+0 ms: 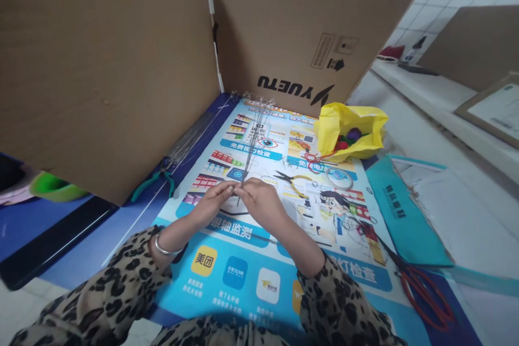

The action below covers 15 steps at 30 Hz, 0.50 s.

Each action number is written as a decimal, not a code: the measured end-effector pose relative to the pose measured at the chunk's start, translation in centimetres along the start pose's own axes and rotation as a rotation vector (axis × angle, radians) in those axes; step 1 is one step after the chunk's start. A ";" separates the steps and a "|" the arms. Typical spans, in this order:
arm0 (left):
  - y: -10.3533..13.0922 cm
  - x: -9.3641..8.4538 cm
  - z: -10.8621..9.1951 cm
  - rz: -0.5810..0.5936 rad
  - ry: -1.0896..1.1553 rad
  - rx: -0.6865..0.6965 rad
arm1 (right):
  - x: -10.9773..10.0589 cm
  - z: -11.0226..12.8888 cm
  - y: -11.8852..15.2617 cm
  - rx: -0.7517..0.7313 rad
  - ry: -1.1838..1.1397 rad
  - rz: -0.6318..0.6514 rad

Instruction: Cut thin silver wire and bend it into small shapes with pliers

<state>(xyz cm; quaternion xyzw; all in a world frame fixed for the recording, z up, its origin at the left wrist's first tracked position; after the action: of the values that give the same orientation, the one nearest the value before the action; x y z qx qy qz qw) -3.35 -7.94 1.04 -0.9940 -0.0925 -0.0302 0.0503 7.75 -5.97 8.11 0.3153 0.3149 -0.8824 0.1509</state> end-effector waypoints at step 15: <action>1.0 1.5 0.0 0.073 0.103 -0.155 | 0.6 -2.3 0.3 0.205 -0.310 -0.098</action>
<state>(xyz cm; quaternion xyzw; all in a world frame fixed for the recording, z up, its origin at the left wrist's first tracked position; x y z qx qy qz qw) -1.69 -8.61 1.01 -0.9947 -0.0509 -0.0866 -0.0211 8.48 -4.74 6.16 0.1738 0.2112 -0.9541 0.1217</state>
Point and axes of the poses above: each hand's wrist, its own y-axis away from the middle knuckle, its own x-axis out of the palm, z = x × y, the point moved 7 cm from there along -y, towards the middle knuckle, and after that the axes turned 14 degrees about -z, right-handed, at the moved point
